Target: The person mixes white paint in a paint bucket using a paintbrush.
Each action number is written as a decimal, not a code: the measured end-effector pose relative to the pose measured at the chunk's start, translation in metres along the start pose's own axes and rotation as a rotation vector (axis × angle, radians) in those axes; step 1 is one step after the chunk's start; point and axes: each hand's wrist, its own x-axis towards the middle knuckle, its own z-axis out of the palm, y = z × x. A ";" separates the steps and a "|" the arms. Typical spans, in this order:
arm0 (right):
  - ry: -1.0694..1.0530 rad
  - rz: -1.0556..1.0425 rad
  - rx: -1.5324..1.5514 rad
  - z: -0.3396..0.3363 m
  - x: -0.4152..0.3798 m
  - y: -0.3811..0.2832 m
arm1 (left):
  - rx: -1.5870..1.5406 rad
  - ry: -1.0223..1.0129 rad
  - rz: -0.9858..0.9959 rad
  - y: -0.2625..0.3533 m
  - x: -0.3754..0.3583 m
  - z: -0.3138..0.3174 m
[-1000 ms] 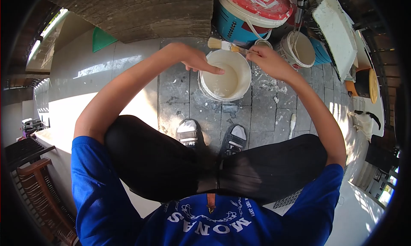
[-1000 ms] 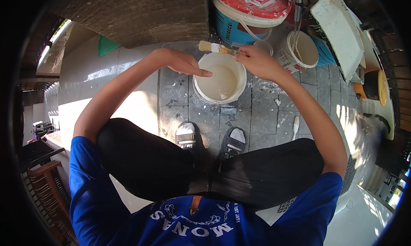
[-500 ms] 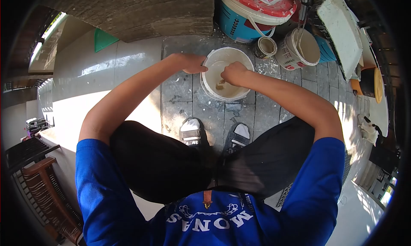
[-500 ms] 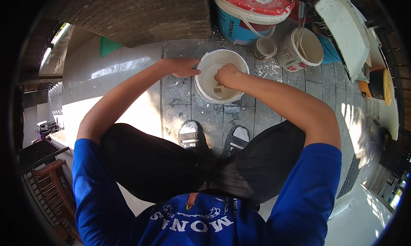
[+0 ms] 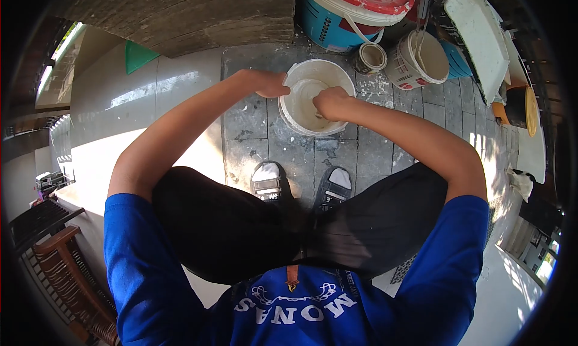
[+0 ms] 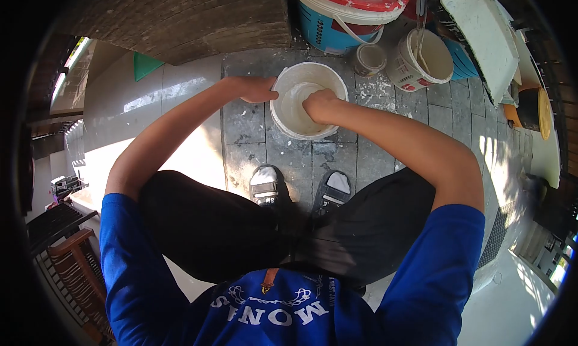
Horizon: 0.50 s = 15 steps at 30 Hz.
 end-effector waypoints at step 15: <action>0.050 0.022 0.004 -0.004 -0.001 -0.006 | 0.036 -0.094 -0.025 0.005 0.006 -0.005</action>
